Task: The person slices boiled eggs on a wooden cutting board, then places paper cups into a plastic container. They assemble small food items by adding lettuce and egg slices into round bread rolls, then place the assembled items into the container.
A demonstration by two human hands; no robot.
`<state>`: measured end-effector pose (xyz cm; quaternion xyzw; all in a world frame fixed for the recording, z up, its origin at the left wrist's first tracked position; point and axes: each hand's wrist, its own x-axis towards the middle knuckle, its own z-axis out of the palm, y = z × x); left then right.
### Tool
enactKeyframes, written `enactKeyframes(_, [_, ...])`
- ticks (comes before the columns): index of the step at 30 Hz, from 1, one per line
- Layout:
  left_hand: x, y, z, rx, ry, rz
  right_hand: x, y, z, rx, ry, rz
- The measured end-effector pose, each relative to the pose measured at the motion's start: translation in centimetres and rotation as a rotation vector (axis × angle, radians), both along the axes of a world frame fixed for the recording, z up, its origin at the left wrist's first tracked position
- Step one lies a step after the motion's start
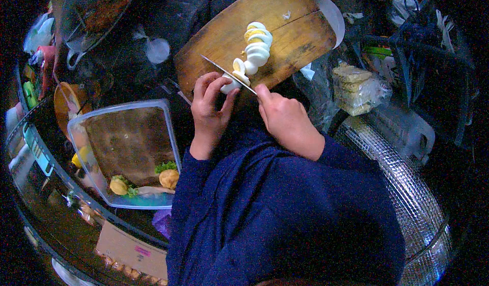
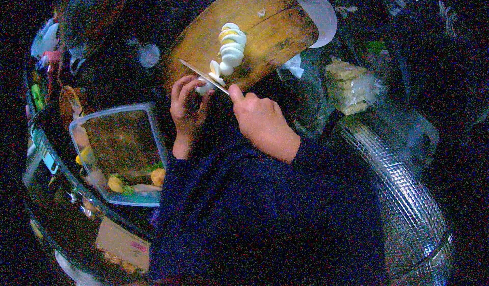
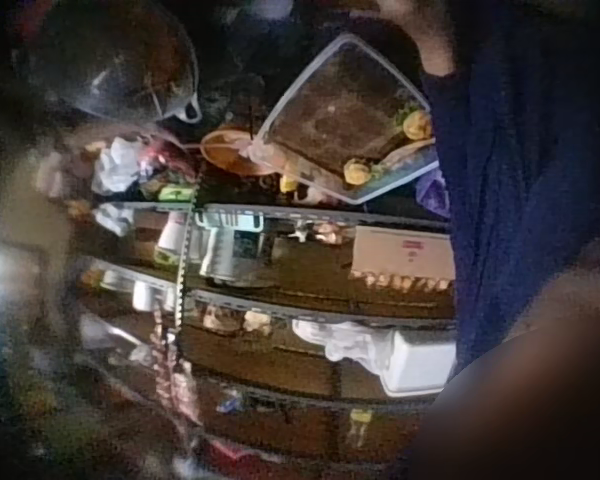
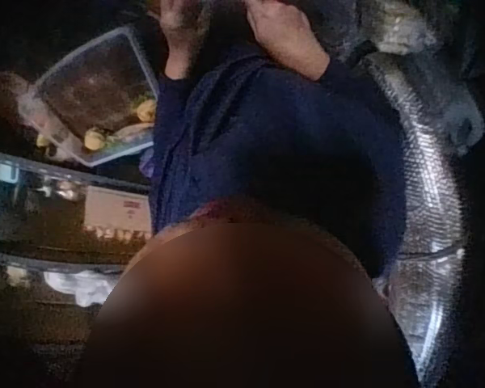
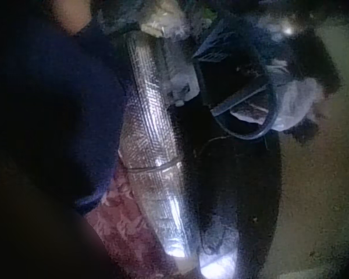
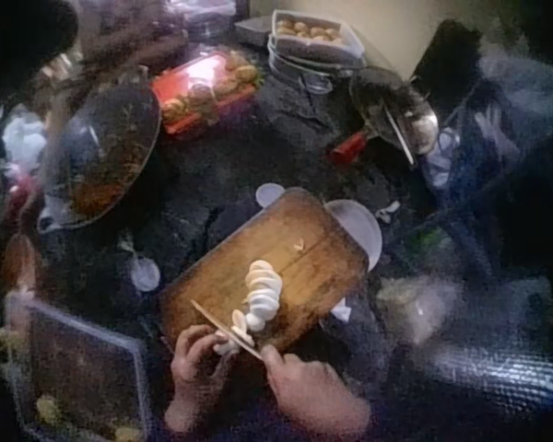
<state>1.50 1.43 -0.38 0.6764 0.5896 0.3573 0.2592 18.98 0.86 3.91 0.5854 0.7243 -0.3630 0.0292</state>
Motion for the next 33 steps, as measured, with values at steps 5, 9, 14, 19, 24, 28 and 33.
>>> enactKeyframes(5, [0.0,-0.2,0.0,-0.009,0.031,-0.012,-0.3,1.5,-0.6,0.055,0.057,-0.031])
enactKeyframes(9, [0.2,-0.1,-0.3,0.02,-0.173,0.01,-0.2,2.2,-0.6,0.083,0.146,-0.047])
enactKeyframes(14, [0.2,0.0,0.2,0.005,-0.017,-0.002,-0.1,2.4,-0.3,0.061,0.218,-0.087])
enactKeyframes(19, [0.3,0.0,0.8,0.012,0.009,-0.025,0.2,2.8,0.1,0.006,0.27,-0.152])
enactKeyframes(24, [0.1,-0.1,0.6,0.005,-0.048,-0.017,0.4,3.1,0.4,-0.049,0.377,-0.181])
enactKeyframes(28, [-0.1,-0.1,0.4,0.04,-0.047,-0.026,0.6,2.9,1.2,-0.052,0.392,-0.195])
enactKeyframes(33, [0.0,-0.2,0.5,0.058,-0.06,0.004,0.8,1.9,2.5,-0.062,0.304,-0.19])
